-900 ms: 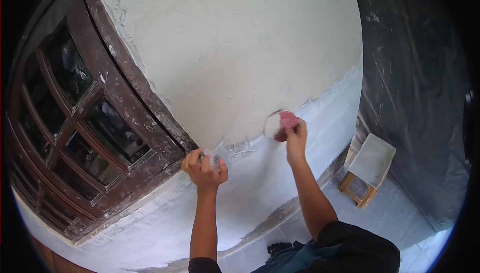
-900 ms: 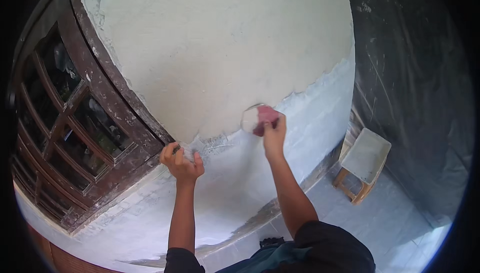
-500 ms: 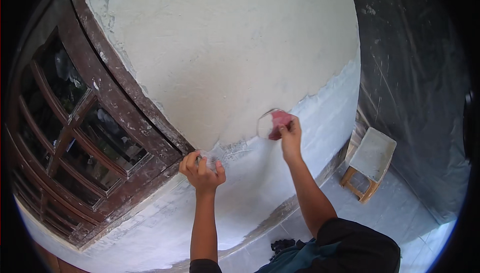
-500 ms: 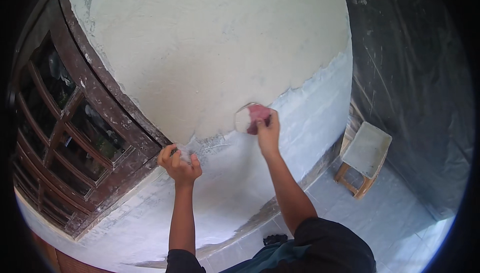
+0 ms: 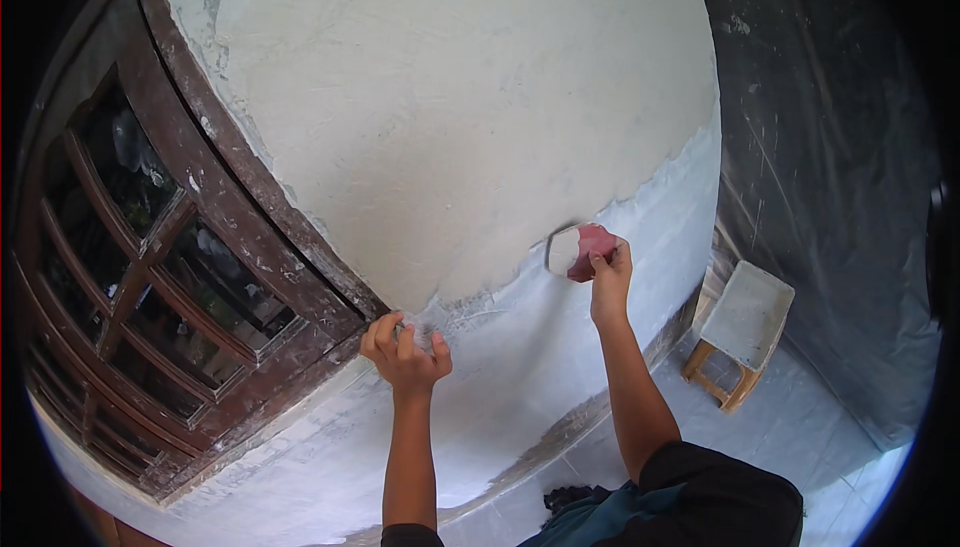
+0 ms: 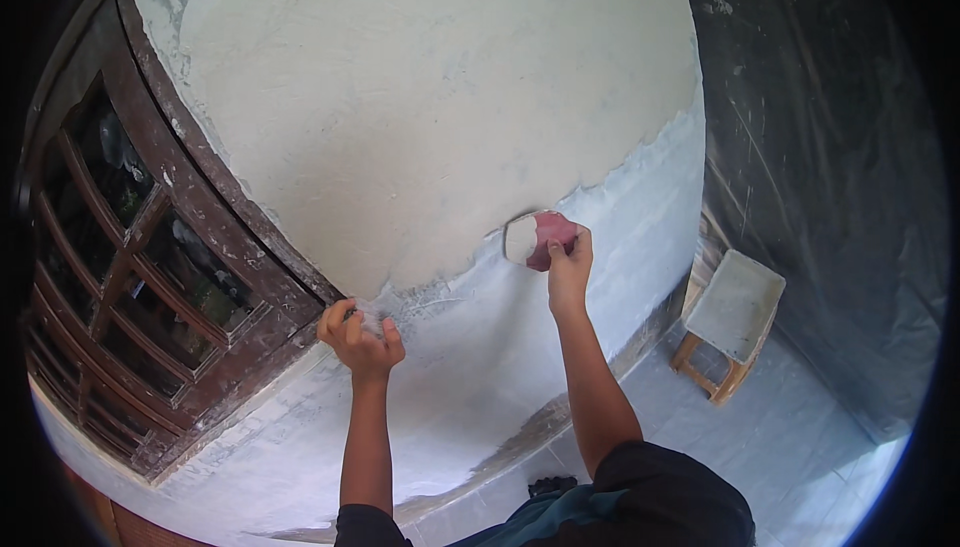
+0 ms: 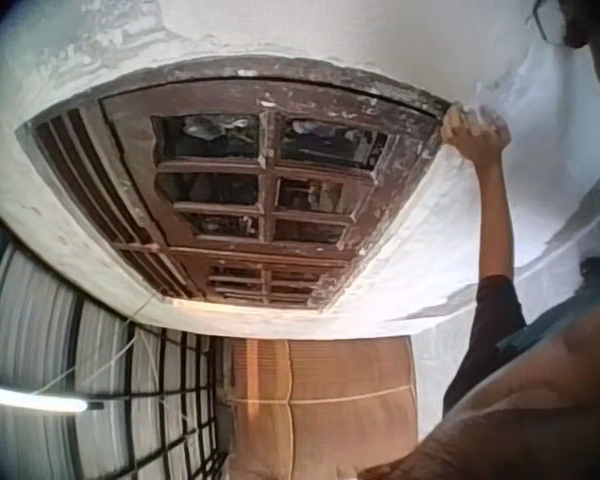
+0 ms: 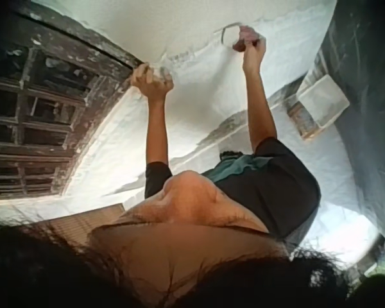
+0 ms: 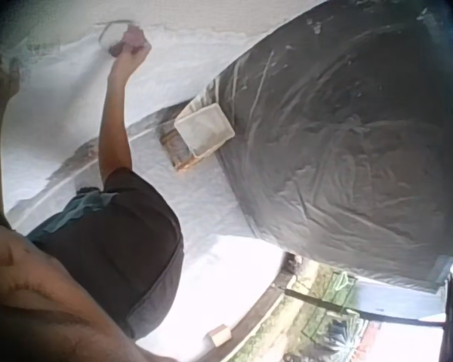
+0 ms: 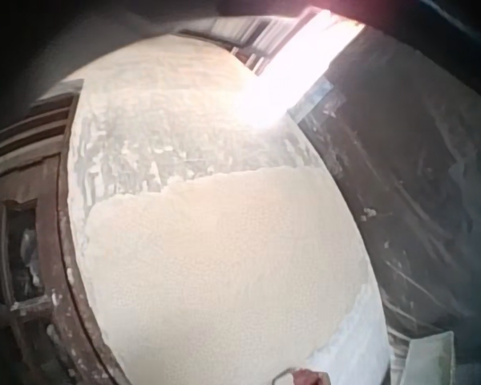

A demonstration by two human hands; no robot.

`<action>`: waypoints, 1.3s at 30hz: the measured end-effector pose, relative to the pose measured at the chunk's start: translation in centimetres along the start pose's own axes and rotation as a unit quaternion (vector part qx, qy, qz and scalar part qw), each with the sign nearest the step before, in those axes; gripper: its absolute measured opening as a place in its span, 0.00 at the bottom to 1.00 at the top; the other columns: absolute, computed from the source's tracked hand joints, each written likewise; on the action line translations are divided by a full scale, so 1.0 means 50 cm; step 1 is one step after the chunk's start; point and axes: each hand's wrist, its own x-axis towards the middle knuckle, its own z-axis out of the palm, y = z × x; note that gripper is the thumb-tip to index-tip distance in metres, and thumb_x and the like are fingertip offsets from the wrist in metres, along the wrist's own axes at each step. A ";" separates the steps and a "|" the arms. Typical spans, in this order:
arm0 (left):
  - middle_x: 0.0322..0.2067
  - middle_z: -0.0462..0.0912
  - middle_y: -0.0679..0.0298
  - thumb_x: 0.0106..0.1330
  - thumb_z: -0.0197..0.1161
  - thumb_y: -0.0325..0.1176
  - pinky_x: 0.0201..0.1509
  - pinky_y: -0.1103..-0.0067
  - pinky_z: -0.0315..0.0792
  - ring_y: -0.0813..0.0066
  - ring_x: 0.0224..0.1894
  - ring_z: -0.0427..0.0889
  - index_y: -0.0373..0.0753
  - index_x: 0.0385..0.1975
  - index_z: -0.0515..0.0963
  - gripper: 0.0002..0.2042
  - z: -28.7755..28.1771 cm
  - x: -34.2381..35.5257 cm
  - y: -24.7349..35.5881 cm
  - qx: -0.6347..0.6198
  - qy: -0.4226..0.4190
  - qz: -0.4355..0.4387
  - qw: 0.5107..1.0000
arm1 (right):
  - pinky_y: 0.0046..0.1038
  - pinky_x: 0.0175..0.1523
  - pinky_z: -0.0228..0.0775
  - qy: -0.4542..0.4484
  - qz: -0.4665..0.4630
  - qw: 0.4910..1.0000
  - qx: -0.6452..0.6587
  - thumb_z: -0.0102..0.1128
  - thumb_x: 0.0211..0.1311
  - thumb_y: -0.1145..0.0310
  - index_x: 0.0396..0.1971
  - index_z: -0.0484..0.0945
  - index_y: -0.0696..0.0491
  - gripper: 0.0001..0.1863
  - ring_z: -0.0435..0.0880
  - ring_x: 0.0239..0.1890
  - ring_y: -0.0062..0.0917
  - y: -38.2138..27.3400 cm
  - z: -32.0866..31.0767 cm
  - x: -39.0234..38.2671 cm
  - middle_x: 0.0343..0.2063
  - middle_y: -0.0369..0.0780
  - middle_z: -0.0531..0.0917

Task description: The person applies wall filler from a tray onto an interior wall surface using a putty knife and a plaster hawk, smoothing it over the wall.

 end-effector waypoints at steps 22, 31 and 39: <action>0.44 0.69 0.54 0.54 0.54 0.37 0.51 0.62 0.59 0.56 0.48 0.64 0.39 0.41 0.62 0.17 -0.007 0.000 -0.006 -0.017 -0.020 0.000 1.000 | 0.20 0.46 0.67 -0.124 -0.077 0.987 -0.065 0.53 0.55 0.82 0.42 0.71 0.57 0.13 0.75 0.38 0.19 0.008 0.120 -0.063 0.35 0.36 0.77; 0.44 0.69 0.53 0.53 0.55 0.36 0.52 0.60 0.59 0.54 0.48 0.64 0.38 0.44 0.61 0.19 -0.011 -0.001 -0.003 -0.024 -0.032 0.009 0.999 | 0.22 0.45 0.68 -0.067 -0.015 0.998 0.004 0.50 0.55 0.84 0.41 0.71 0.57 0.13 0.76 0.38 0.20 0.003 0.044 -0.046 0.36 0.38 0.77; 0.44 0.69 0.54 0.52 0.55 0.35 0.52 0.61 0.59 0.54 0.48 0.64 0.38 0.43 0.61 0.19 -0.005 0.002 -0.004 -0.031 -0.029 0.012 0.999 | 0.22 0.44 0.67 -0.006 -0.063 0.998 -0.021 0.52 0.53 0.83 0.39 0.73 0.58 0.12 0.75 0.36 0.21 0.029 0.012 0.013 0.34 0.38 0.78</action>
